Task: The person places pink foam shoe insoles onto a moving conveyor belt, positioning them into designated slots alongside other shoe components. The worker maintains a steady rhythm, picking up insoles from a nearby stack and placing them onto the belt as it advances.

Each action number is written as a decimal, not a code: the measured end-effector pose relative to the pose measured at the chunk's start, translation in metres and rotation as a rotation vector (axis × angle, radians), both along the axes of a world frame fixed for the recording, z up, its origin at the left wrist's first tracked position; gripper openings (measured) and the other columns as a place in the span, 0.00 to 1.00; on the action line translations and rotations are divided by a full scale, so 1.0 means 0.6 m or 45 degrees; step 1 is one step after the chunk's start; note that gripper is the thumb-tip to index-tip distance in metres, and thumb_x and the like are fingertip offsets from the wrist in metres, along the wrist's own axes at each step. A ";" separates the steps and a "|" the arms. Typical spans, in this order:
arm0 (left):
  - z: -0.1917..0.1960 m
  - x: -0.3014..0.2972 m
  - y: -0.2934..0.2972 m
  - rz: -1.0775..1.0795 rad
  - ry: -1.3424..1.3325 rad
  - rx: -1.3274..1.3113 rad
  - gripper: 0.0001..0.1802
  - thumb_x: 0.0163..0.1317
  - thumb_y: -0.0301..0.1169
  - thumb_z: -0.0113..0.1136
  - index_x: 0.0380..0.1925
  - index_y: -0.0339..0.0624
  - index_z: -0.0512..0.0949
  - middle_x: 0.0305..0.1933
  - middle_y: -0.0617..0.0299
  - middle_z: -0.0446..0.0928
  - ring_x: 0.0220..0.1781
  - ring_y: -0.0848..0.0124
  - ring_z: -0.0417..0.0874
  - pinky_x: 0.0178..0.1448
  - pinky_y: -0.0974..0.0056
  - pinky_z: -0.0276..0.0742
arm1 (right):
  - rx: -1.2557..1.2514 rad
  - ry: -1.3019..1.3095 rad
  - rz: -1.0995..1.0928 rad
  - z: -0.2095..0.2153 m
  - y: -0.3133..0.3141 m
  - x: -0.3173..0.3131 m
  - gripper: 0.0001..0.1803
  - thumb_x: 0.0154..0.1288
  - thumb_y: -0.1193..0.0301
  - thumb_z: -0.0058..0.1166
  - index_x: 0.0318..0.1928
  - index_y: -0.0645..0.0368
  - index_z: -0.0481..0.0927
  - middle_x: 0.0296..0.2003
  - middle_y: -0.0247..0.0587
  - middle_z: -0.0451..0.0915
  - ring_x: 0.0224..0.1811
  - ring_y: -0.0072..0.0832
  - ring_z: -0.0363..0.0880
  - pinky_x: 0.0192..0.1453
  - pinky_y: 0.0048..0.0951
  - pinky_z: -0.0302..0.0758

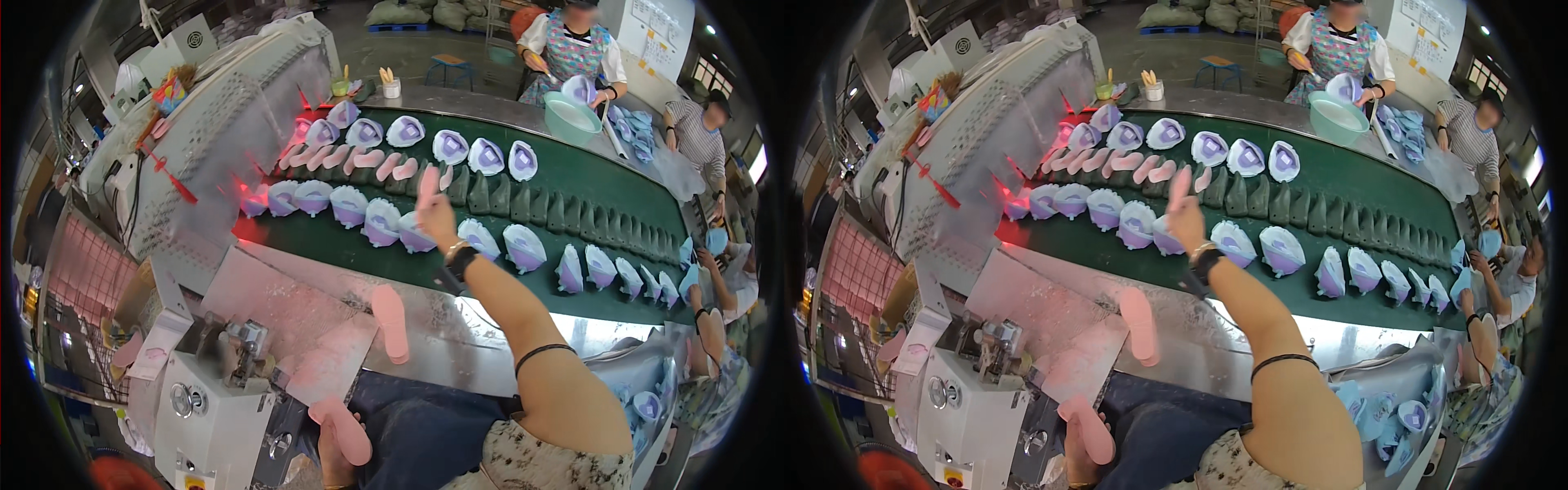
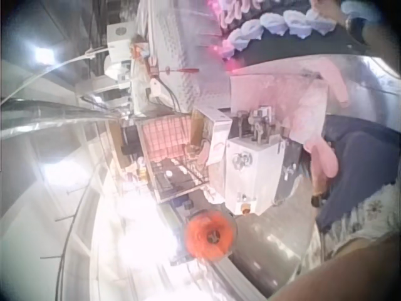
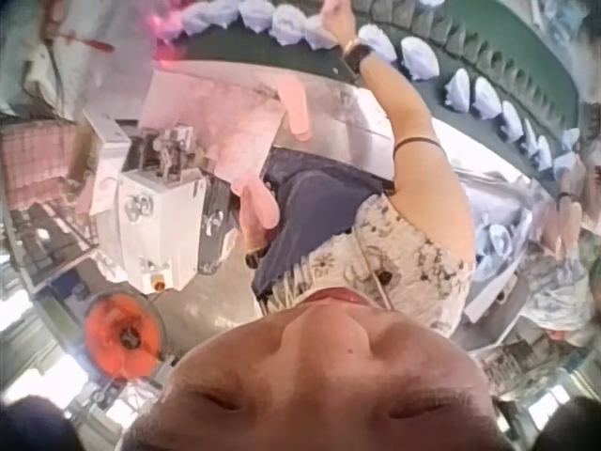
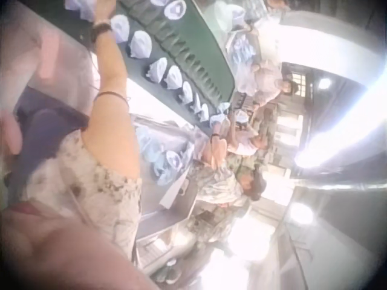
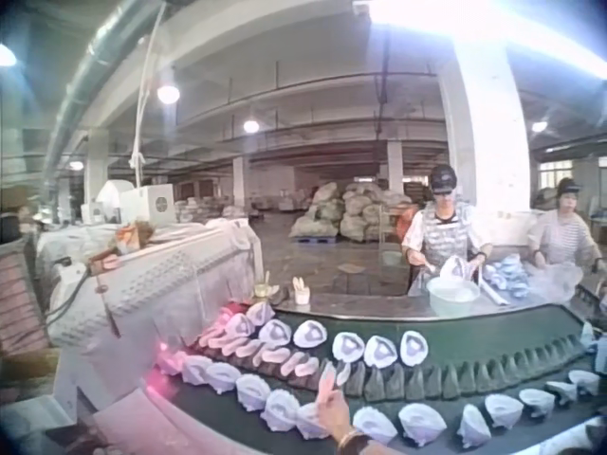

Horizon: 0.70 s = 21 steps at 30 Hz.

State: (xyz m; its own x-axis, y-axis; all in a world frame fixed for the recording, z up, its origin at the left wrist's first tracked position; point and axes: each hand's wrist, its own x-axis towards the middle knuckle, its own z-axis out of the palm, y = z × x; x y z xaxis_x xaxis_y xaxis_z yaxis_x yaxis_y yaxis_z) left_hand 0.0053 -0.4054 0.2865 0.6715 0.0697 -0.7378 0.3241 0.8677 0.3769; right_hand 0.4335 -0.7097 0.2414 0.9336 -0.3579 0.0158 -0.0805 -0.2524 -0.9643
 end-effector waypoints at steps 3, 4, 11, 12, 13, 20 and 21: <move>-0.028 0.001 0.000 -0.141 0.050 0.040 0.22 0.70 0.48 0.45 0.49 0.40 0.71 0.35 0.53 0.79 0.35 0.58 0.82 0.44 0.52 0.82 | -0.356 -0.052 -0.286 -0.094 -0.172 0.043 0.15 0.52 0.73 0.55 0.41 0.62 0.72 0.31 0.58 0.81 0.35 0.52 0.82 0.40 0.45 0.77; -0.025 -0.011 -0.001 -0.128 0.100 0.083 0.22 0.70 0.48 0.44 0.49 0.40 0.71 0.35 0.53 0.79 0.35 0.58 0.82 0.44 0.51 0.82 | -0.503 -0.166 -0.288 -0.091 -0.150 0.045 0.13 0.51 0.73 0.55 0.38 0.62 0.74 0.30 0.58 0.81 0.36 0.52 0.81 0.41 0.45 0.76; -0.061 -0.013 0.006 -0.198 0.034 -0.013 0.19 0.70 0.43 0.46 0.49 0.40 0.72 0.37 0.54 0.79 0.37 0.60 0.82 0.46 0.52 0.81 | -0.788 -0.684 -0.318 -0.137 -0.194 0.121 0.14 0.51 0.77 0.54 0.41 0.63 0.78 0.34 0.46 0.78 0.37 0.38 0.80 0.43 0.36 0.77; -0.066 -0.030 0.012 -0.184 0.015 0.044 0.19 0.70 0.44 0.46 0.49 0.40 0.72 0.38 0.55 0.79 0.37 0.61 0.81 0.46 0.54 0.80 | -0.660 -0.638 -0.191 -0.117 -0.134 0.109 0.14 0.50 0.78 0.53 0.41 0.62 0.78 0.36 0.46 0.77 0.37 0.40 0.79 0.43 0.37 0.76; -0.064 -0.046 0.013 -0.213 -0.008 0.174 0.20 0.70 0.45 0.45 0.49 0.40 0.72 0.38 0.57 0.78 0.38 0.63 0.81 0.45 0.56 0.79 | -0.541 -0.596 -0.074 -0.089 -0.085 0.096 0.14 0.50 0.79 0.52 0.40 0.61 0.79 0.37 0.47 0.76 0.37 0.41 0.78 0.43 0.38 0.75; 0.118 0.013 -0.045 -0.392 0.304 0.544 0.24 0.68 0.55 0.47 0.45 0.47 0.75 0.35 0.66 0.76 0.35 0.73 0.77 0.39 0.68 0.73 | -0.995 -0.361 0.144 -0.081 -0.055 0.142 0.10 0.50 0.75 0.55 0.36 0.57 0.78 0.37 0.46 0.75 0.42 0.45 0.76 0.47 0.43 0.74; 0.120 0.017 -0.046 -0.391 0.270 0.521 0.24 0.67 0.56 0.48 0.44 0.48 0.76 0.34 0.67 0.76 0.35 0.73 0.77 0.39 0.68 0.73 | -1.026 -0.319 0.161 -0.087 -0.060 0.151 0.10 0.50 0.75 0.55 0.36 0.56 0.78 0.36 0.46 0.75 0.42 0.45 0.76 0.46 0.44 0.74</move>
